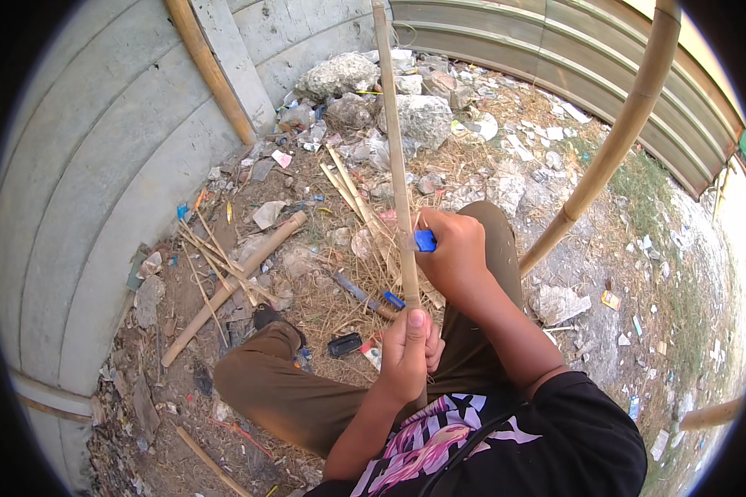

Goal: The person sits on the ground and uses a blue utility knife to sharpen a long, thin wooden stick. They hold the stick with their left hand and scrape the blade along its length to remove the outer layer, creating a pointed tip.

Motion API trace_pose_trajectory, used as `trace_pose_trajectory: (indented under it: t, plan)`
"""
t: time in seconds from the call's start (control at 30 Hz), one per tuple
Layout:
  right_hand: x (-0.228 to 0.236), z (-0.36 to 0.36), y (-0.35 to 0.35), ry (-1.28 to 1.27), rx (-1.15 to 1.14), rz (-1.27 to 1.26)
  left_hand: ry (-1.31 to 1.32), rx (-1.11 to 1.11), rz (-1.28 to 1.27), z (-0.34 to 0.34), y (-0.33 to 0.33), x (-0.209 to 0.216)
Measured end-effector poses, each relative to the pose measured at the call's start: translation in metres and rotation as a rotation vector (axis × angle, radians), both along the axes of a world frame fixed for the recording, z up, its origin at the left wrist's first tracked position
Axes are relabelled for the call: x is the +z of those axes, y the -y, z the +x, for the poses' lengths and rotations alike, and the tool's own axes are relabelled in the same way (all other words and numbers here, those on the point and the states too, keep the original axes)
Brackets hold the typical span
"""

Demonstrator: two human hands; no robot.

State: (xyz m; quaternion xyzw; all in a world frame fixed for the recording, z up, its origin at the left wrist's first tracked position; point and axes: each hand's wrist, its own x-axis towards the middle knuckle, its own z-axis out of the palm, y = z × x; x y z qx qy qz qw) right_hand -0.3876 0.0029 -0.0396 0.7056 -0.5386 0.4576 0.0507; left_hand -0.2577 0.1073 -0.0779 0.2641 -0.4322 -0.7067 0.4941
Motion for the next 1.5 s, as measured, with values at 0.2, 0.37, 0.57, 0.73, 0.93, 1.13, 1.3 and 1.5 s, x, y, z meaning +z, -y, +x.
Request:
trace_pose_trajectory:
  t: [0.2, 0.37, 0.57, 0.73, 0.93, 1.13, 1.3, 1.5]
  plan:
    - [-0.012, -0.001, -0.011, -0.065, 0.205, -0.052, -0.055, 0.029, 0.059, 0.007, 0.003, 0.001]
    - [-0.027, -0.001, -0.023, -0.014, 0.185, -0.015, -0.018, 0.01, 0.017, 0.004, 0.002, 0.001]
    - [0.024, -0.019, 0.023, -0.026, -0.057, -0.059, 0.03, -0.041, -0.025, -0.008, 0.003, 0.001]
    - [-0.019, -0.009, -0.016, -0.064, 0.177, -0.015, -0.03, -0.003, 0.014, -0.001, 0.007, 0.0]
    - [-0.035, -0.002, -0.025, -0.055, 0.17, -0.003, -0.031, -0.007, 0.034, 0.004, 0.004, -0.004]
    - [0.019, -0.01, 0.021, -0.009, 0.034, -0.028, -0.017, -0.037, -0.013, -0.004, 0.003, -0.002]
    - [-0.03, -0.003, -0.02, -0.062, 0.279, 0.073, -0.079, -0.006, 0.034, 0.007, 0.009, -0.006]
    - [-0.021, 0.001, 0.002, -0.11, 0.314, -0.263, -0.078, -0.029, 0.039, 0.01, 0.004, -0.004]
